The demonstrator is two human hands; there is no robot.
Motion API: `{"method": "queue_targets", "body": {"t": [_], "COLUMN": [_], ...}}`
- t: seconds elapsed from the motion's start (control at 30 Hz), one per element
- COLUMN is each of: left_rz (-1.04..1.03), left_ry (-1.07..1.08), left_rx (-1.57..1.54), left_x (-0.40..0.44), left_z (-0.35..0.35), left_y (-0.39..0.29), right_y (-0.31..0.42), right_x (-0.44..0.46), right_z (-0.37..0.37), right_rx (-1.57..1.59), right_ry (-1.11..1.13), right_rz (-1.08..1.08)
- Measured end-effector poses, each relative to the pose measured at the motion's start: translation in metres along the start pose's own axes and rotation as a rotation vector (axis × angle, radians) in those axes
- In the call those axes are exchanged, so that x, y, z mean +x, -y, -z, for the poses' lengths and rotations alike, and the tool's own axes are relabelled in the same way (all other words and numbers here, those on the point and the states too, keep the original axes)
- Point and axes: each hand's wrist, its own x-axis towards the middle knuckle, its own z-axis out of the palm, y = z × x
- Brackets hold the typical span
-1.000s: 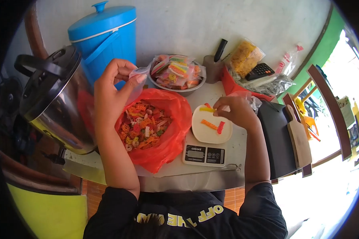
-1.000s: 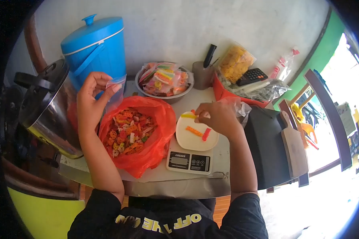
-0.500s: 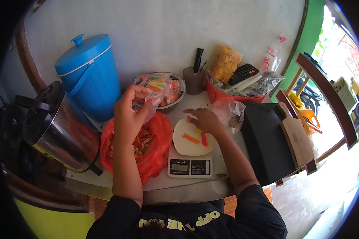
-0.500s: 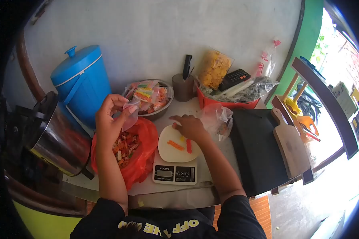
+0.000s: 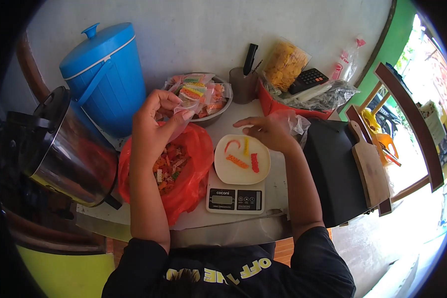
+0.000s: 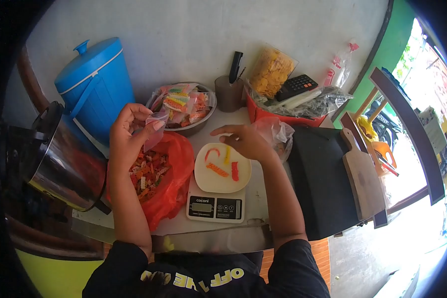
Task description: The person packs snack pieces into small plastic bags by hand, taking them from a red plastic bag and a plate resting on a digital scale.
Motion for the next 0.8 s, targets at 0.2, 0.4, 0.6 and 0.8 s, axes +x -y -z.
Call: {"method": "queue_targets", "body": {"t": [0.2, 0.4, 0.6, 0.8], "left_rz": [0.001, 0.164, 0.195, 0.173], "left_ry": [0.026, 0.123, 0.169, 0.262], "left_rx": [-0.027, -0.131, -0.242, -0.292], "left_x": [0.000, -0.001, -0.002, -0.005], "left_z": [-0.005, -0.008, -0.015, -0.029], "left_y": [0.005, 0.003, 0.010, 0.016], "right_y": [0.008, 0.008, 0.008, -0.007], "right_x": [-0.016, -0.022, -0.019, -0.013], "right_z": [0.027, 0.018, 0.009, 0.001], "right_rx": [-0.408, -0.566, -0.616, -0.595], "right_ry": [0.034, 0.289, 0.373, 0.488], "right_rz": [-0.152, -0.291, -0.310, -0.292]}}
